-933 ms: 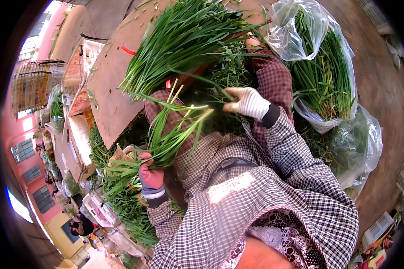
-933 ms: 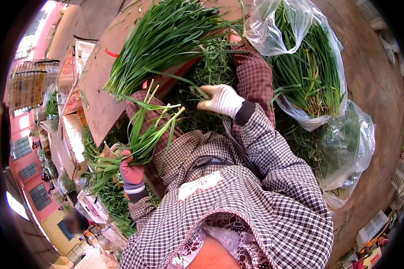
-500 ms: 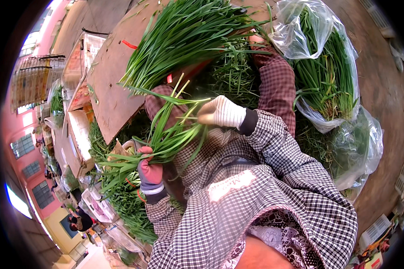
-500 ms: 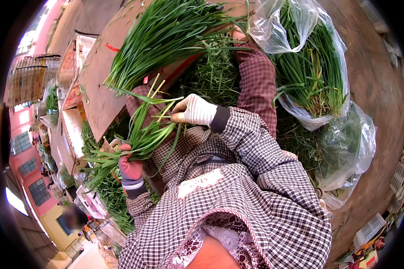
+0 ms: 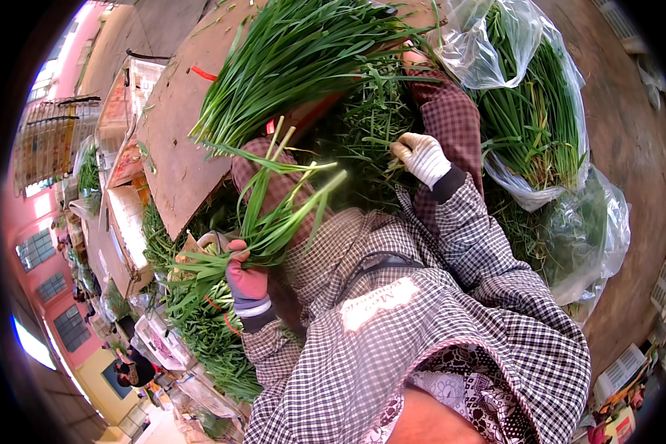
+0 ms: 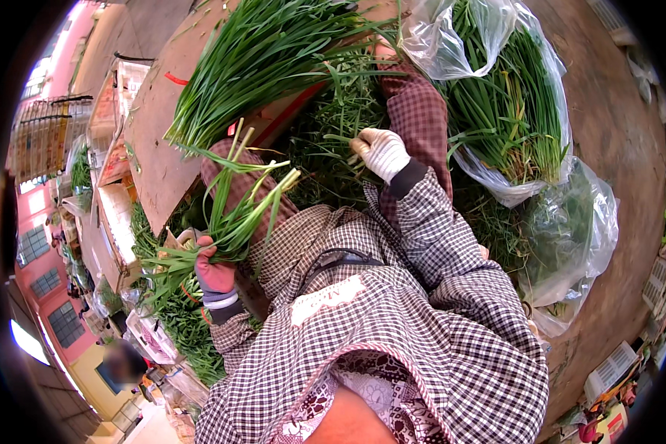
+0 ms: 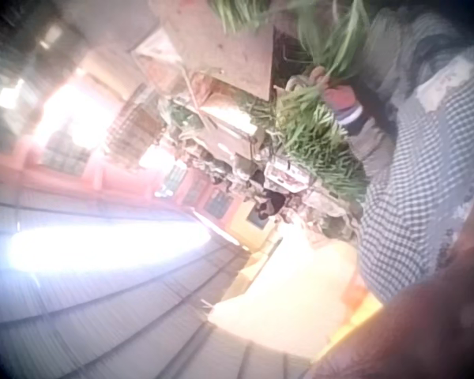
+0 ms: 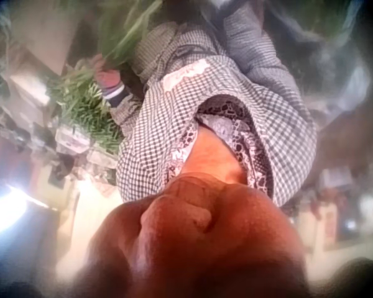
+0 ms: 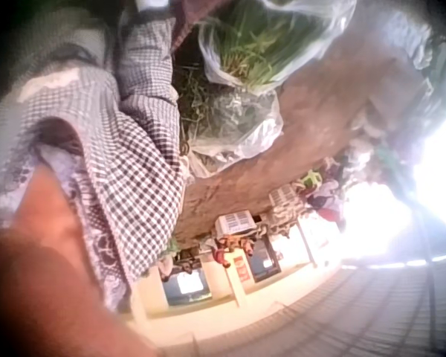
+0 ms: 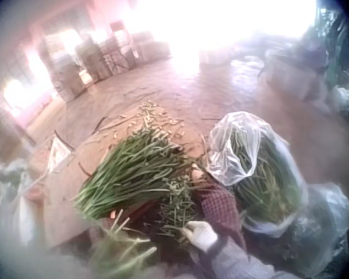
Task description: The person sorts bunches of chives by hand, removes damaged leaves, and secures a bundle with a red rubber band before trimming the root ends with a knife.
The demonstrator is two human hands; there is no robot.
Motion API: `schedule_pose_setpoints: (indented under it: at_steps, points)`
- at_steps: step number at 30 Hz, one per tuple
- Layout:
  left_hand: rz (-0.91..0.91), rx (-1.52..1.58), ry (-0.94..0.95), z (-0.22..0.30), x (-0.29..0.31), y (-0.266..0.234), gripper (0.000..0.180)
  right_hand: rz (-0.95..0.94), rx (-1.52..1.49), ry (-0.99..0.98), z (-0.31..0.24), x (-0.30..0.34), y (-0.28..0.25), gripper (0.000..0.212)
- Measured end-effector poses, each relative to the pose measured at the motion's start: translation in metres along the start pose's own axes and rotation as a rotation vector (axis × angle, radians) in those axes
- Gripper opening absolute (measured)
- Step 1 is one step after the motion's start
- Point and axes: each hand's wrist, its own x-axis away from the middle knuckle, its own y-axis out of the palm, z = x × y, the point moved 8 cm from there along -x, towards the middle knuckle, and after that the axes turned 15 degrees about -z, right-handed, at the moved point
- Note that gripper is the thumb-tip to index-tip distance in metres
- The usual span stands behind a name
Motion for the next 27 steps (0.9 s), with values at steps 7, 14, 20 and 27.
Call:
schedule_pose_setpoints:
  at_steps: [7,14,20,27]
  points:
    - [0.141,0.095,-0.014,-0.008,0.001,-0.005,0.030,-0.140,0.284,-0.308,-0.061,0.002,0.075,0.077]
    - [0.093,0.121,-0.003,-0.012,0.002,-0.031,0.034,-0.247,-0.431,-0.235,-0.083,-0.019,0.088,0.020]
    - [0.104,0.110,-0.004,-0.011,0.001,-0.028,0.033,0.078,-0.515,-0.017,-0.026,0.018,-0.024,0.020]
    - [0.138,0.116,-0.005,-0.012,-0.002,-0.025,0.032,0.031,0.034,-0.207,-0.033,0.009,-0.017,0.056]
